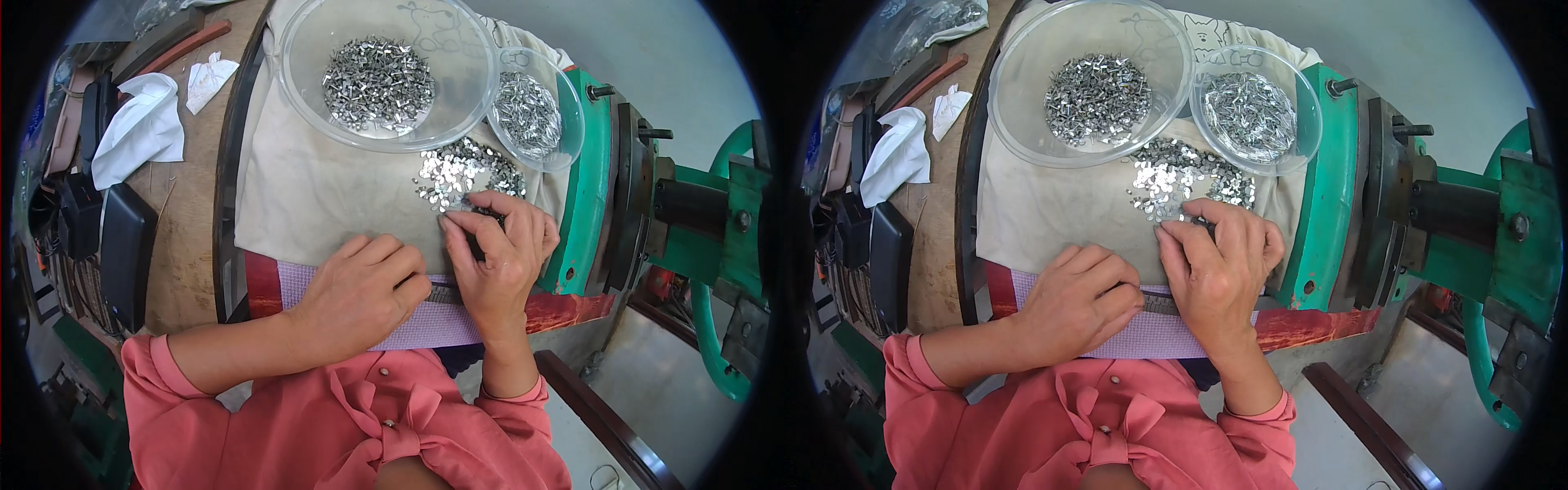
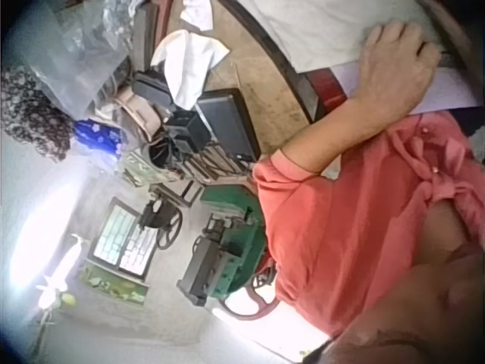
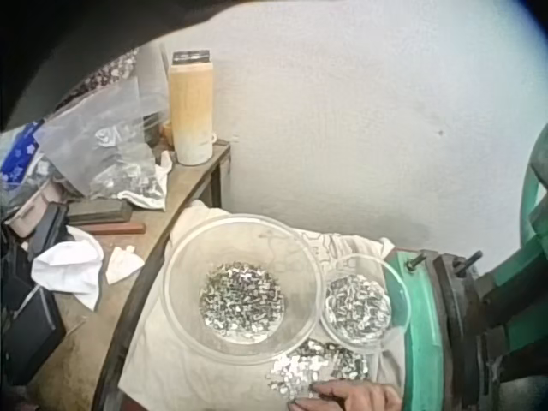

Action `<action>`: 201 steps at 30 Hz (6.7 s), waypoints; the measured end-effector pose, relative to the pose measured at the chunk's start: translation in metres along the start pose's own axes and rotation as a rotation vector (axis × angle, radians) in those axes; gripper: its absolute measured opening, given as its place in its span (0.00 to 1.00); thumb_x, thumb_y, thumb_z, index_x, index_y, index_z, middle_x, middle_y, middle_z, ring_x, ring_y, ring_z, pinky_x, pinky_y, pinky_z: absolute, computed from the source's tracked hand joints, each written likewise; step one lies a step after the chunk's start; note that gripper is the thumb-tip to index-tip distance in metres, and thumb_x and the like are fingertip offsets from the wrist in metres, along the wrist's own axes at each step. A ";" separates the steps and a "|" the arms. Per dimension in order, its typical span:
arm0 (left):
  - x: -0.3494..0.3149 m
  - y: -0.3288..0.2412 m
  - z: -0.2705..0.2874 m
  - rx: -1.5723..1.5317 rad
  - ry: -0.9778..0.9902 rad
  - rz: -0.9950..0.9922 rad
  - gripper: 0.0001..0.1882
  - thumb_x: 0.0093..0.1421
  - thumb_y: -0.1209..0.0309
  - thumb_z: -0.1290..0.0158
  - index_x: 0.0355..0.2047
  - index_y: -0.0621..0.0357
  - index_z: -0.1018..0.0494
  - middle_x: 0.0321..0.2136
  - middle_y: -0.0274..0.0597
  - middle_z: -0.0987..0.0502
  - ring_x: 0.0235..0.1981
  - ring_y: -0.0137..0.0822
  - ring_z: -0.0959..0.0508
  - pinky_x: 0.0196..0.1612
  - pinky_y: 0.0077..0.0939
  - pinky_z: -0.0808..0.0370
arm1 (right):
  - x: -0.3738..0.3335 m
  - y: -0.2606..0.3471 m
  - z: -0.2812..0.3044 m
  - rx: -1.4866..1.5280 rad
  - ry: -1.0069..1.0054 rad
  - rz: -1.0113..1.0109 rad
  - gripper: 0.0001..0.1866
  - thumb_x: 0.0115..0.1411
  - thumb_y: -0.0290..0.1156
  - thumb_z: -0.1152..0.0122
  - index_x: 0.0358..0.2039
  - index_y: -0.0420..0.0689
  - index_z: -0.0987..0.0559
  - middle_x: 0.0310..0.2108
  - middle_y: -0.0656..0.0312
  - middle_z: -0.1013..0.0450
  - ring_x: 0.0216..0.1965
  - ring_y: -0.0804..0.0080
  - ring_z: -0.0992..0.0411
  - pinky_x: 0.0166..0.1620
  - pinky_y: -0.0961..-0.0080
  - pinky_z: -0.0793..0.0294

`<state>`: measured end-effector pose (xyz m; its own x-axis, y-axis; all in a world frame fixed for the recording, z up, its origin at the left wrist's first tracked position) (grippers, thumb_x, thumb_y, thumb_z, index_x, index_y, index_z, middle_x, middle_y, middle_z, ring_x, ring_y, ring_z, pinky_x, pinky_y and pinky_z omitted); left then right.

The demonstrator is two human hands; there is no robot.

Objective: The person places small silver sequins one by one into the slots of a metal comb-like tool. They then insert the tool into a green press machine and operate the lever to press the sequins. The person repeats this process, picking up sequins from a container and arranging them on the tool.

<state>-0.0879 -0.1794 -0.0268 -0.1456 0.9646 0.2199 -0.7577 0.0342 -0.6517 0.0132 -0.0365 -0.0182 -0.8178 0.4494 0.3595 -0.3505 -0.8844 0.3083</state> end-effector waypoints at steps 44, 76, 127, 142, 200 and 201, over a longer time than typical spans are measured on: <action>0.028 0.027 0.030 0.010 -0.083 0.075 0.09 0.53 0.75 0.39 0.34 0.59 0.27 0.33 0.41 0.28 0.34 0.44 0.24 0.35 0.39 0.26 | 0.004 -0.003 0.008 0.093 0.214 0.127 0.08 0.48 0.30 0.28 0.30 0.53 0.17 0.40 0.69 0.26 0.46 0.65 0.29 0.52 0.63 0.42; 0.010 0.028 0.036 0.069 -0.026 0.203 0.10 0.51 0.77 0.39 0.34 0.59 0.25 0.31 0.42 0.28 0.32 0.45 0.23 0.33 0.38 0.25 | 0.009 -0.006 0.016 0.114 0.078 0.112 0.10 0.47 0.29 0.26 0.31 0.52 0.16 0.37 0.69 0.25 0.43 0.66 0.29 0.50 0.66 0.42; -0.006 0.006 0.008 -0.108 -0.070 0.104 0.09 0.49 0.74 0.35 0.27 0.57 0.25 0.33 0.37 0.26 0.35 0.42 0.26 0.38 0.34 0.27 | -0.020 -0.005 0.027 0.185 0.153 0.039 0.10 0.46 0.29 0.25 0.30 0.51 0.16 0.38 0.68 0.24 0.44 0.66 0.28 0.51 0.66 0.41; -0.005 0.006 0.011 -0.120 -0.036 0.082 0.10 0.48 0.74 0.35 0.28 0.57 0.26 0.34 0.38 0.26 0.36 0.43 0.27 0.38 0.35 0.27 | 0.032 -0.002 0.000 0.056 0.134 0.207 0.08 0.47 0.30 0.27 0.29 0.52 0.18 0.37 0.71 0.26 0.45 0.67 0.29 0.54 0.64 0.44; -0.007 0.003 0.013 0.053 0.058 0.015 0.15 0.47 0.69 0.35 0.35 0.57 0.23 0.38 0.36 0.25 0.41 0.40 0.25 0.43 0.34 0.30 | 0.006 -0.005 0.004 0.107 0.079 0.067 0.08 0.47 0.26 0.27 0.30 0.46 0.18 0.35 0.66 0.25 0.38 0.64 0.27 0.46 0.65 0.34; -0.007 0.003 0.013 0.044 0.060 0.019 0.15 0.46 0.69 0.34 0.35 0.57 0.23 0.38 0.36 0.25 0.41 0.40 0.25 0.43 0.34 0.30 | 0.005 -0.005 0.003 0.115 0.081 0.066 0.09 0.47 0.26 0.27 0.30 0.46 0.17 0.35 0.65 0.24 0.38 0.64 0.27 0.46 0.65 0.34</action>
<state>-0.0974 -0.1900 -0.0208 -0.1223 0.9790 0.1630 -0.7824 0.0060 -0.6228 0.0123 -0.0298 -0.0150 -0.8733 0.3748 0.3114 -0.2436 -0.8893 0.3871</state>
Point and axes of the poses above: each hand's wrist, its own x-axis towards the middle knuckle, its own z-axis out of the back of the hand, y = z × x, the point moved 2 cm from there along x, towards the middle knuckle
